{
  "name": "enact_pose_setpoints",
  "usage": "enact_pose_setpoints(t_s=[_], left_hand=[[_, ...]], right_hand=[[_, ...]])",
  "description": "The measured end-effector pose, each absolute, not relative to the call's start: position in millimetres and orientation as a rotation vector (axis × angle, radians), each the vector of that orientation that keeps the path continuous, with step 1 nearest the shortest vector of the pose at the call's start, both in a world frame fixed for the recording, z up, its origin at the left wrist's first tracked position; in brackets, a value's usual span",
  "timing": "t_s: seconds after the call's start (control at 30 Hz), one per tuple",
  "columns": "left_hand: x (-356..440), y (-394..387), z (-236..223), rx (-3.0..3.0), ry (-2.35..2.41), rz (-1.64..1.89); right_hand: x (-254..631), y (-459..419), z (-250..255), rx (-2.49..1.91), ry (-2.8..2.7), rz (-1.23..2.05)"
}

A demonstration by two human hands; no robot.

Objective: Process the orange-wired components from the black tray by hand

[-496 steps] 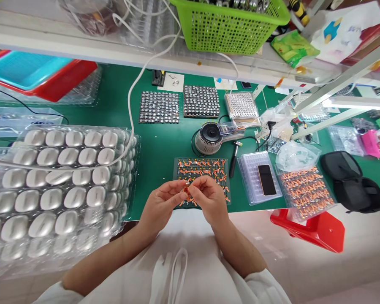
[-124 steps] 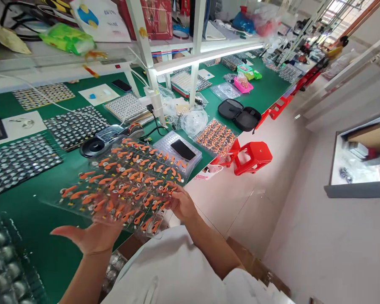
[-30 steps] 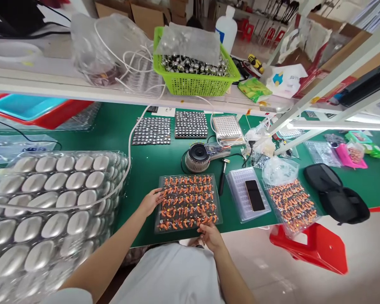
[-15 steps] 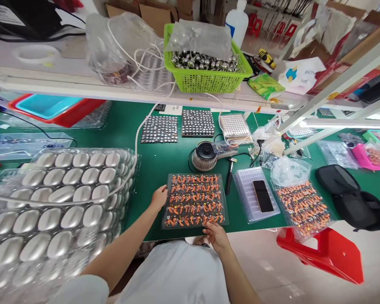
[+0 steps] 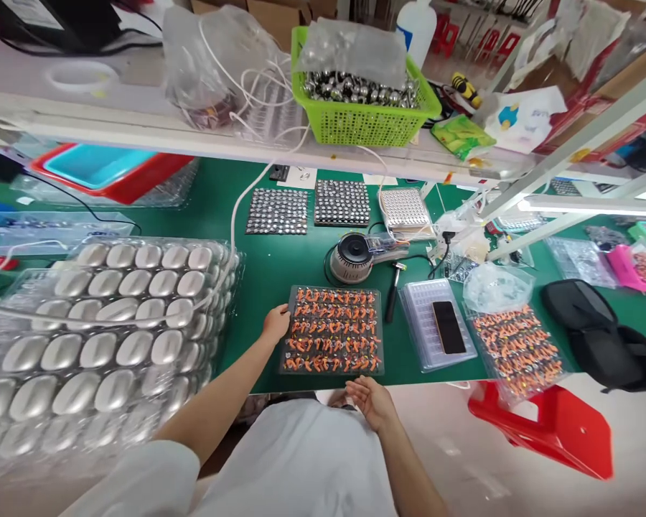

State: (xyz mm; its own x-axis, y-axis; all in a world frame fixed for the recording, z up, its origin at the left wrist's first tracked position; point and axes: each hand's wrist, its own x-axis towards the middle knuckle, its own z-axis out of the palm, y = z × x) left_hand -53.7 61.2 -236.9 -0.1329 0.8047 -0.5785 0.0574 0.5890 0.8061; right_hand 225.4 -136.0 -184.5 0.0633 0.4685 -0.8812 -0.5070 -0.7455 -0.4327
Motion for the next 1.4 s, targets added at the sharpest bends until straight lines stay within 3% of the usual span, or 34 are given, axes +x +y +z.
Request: enact_pose_setpoints(t_s=[0.17, 0.33, 0.6, 0.87, 1.0, 1.2, 1.4], left_hand=[[-61, 53, -242, 0.825, 1.686, 0.669], [-68, 47, -240, 0.929, 1.667, 0.612], [-75, 50, -238, 1.101, 1.653, 0.535], [-65, 43, -242, 1.201, 1.678, 0.473], [-64, 42, -247, 1.164, 1.701, 0.474], [-69, 39, -248, 1.077, 1.731, 0.515], [-78, 19, -248, 0.995, 1.783, 0.544]], right_hand=[[270, -146, -171, -1.852, -0.215, 1.46], [295, -115, -189, -1.984, -0.436, 1.091], [266, -62, -220, -2.132, -0.704, 0.899], [269, -43, -177, -2.246, -1.113, 0.75], [269, 24, -133, -2.166, -1.474, 0.578], [246, 191, -71, -1.821, -2.181, 0.469], [199, 311, -59, -1.607, -2.748, 0.494]])
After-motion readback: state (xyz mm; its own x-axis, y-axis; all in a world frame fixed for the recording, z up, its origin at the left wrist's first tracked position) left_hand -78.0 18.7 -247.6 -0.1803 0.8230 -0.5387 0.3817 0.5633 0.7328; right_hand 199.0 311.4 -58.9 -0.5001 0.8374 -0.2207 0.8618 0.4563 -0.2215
